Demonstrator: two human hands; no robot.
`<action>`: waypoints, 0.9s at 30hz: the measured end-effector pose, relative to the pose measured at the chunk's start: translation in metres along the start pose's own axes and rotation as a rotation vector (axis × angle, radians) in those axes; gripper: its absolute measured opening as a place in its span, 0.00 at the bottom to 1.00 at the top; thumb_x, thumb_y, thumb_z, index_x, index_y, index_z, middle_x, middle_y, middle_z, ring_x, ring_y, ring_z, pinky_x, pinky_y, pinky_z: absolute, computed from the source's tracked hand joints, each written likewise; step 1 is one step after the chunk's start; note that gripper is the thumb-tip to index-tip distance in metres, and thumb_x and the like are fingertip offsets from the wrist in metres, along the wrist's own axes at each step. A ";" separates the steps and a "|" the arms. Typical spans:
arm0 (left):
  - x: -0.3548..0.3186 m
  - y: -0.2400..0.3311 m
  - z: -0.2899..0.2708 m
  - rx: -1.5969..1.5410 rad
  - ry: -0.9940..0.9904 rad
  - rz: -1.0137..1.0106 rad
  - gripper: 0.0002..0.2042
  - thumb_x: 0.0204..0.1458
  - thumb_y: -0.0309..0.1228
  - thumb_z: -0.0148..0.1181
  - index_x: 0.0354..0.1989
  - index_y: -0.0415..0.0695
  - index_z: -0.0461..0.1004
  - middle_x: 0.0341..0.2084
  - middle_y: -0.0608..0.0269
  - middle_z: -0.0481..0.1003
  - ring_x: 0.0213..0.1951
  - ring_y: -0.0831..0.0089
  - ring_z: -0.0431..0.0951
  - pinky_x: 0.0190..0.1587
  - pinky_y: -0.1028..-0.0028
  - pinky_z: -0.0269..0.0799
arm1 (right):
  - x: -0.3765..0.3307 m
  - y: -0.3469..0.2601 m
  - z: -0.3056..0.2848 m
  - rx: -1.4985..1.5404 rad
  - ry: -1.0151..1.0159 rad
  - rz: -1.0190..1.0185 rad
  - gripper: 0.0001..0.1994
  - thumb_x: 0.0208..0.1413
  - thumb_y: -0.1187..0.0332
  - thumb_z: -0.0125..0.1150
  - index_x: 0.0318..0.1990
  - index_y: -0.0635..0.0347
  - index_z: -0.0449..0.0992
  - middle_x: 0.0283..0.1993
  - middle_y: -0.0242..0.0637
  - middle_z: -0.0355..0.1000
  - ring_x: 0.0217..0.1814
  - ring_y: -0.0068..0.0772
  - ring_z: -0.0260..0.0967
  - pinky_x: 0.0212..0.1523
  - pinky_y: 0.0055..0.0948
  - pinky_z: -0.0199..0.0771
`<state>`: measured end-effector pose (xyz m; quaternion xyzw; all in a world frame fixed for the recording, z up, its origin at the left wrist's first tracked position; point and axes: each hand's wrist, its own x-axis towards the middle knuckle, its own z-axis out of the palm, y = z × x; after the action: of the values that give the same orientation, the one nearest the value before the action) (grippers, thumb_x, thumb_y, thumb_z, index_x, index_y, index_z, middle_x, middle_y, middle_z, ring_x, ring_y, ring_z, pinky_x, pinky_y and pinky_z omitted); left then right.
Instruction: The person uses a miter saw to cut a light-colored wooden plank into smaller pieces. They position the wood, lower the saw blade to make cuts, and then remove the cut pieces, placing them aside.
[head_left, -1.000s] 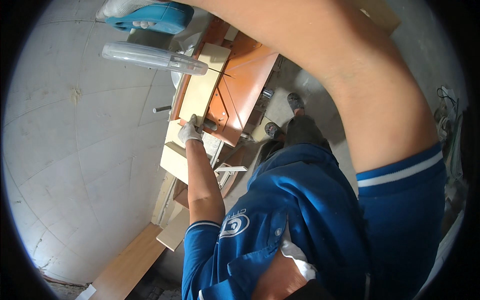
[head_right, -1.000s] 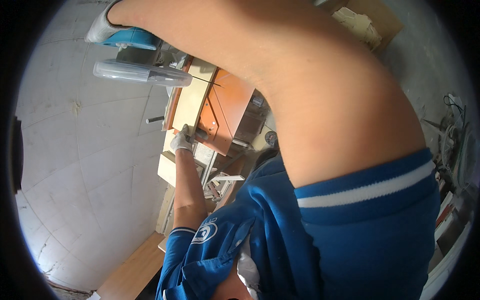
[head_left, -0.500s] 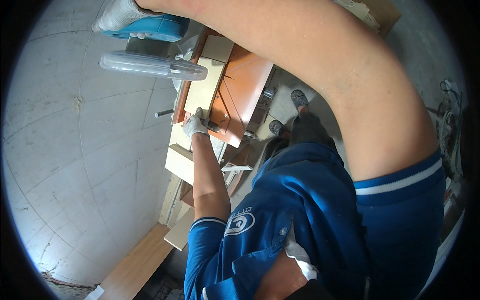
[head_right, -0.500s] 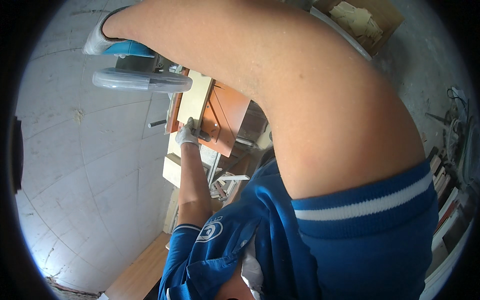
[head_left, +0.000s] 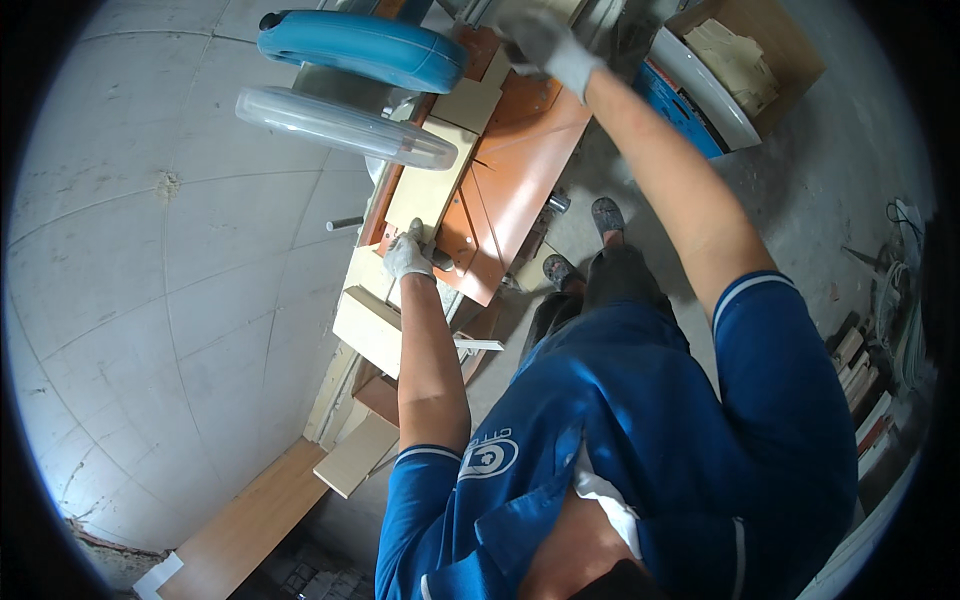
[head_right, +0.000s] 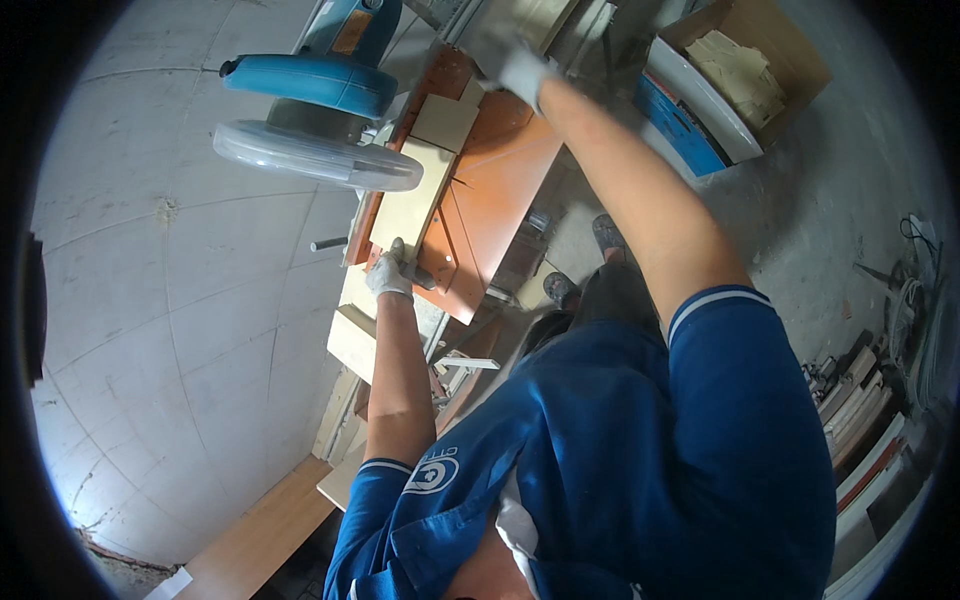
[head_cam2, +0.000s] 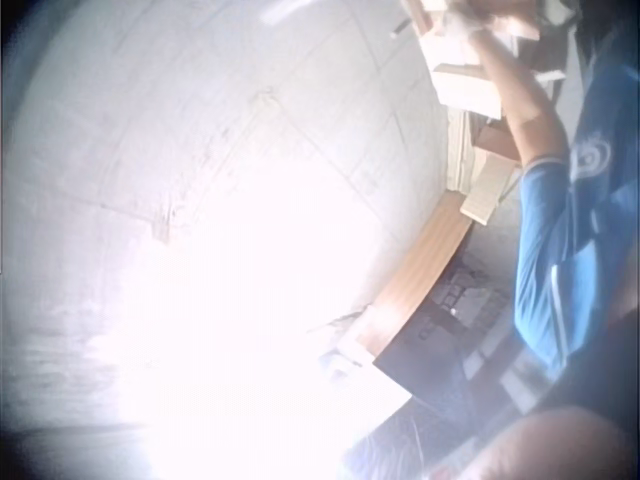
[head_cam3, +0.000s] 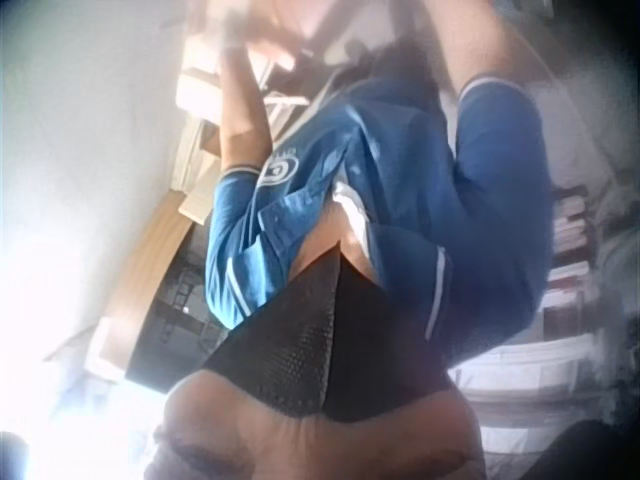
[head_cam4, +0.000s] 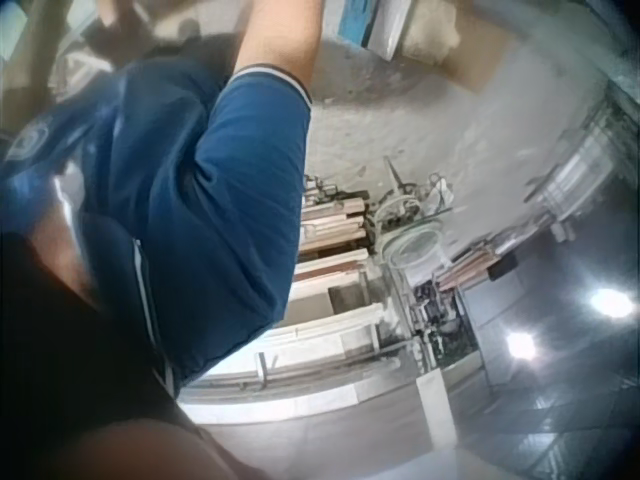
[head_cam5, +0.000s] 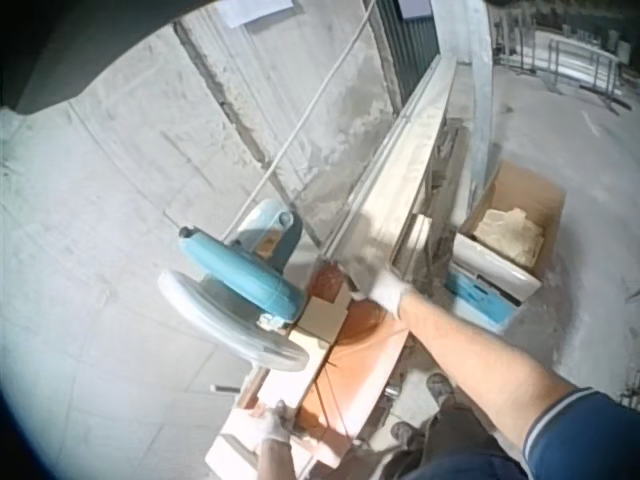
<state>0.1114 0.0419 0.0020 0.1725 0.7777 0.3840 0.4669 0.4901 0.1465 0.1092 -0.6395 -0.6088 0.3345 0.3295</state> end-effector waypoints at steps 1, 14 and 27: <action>-0.001 0.000 0.001 0.007 0.013 0.057 0.11 0.53 0.24 0.71 0.42 0.43 0.78 0.34 0.59 0.79 0.31 0.67 0.78 0.32 0.67 0.79 | -0.001 0.026 0.018 -0.473 -0.061 -0.148 0.15 0.64 0.59 0.53 0.46 0.56 0.82 0.41 0.48 0.79 0.46 0.47 0.79 0.46 0.40 0.80; -0.006 -0.007 0.010 0.025 0.032 -0.011 0.12 0.55 0.30 0.71 0.38 0.34 0.77 0.36 0.54 0.78 0.35 0.64 0.80 0.30 0.68 0.85 | -0.010 0.043 0.090 0.162 0.029 0.372 0.26 0.53 0.50 0.69 0.50 0.65 0.78 0.54 0.53 0.76 0.59 0.48 0.74 0.59 0.42 0.74; -0.002 0.018 0.057 -0.026 0.000 0.001 0.08 0.52 0.25 0.72 0.29 0.38 0.77 0.27 0.59 0.77 0.28 0.67 0.79 0.25 0.70 0.82 | -0.050 0.156 -0.059 0.813 0.467 0.473 0.22 0.61 0.56 0.67 0.52 0.68 0.76 0.41 0.40 0.78 0.39 0.26 0.76 0.42 0.29 0.83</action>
<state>0.1599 0.0771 0.0020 0.1670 0.7724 0.3944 0.4690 0.6244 0.0891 0.0139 -0.6375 -0.1794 0.4572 0.5936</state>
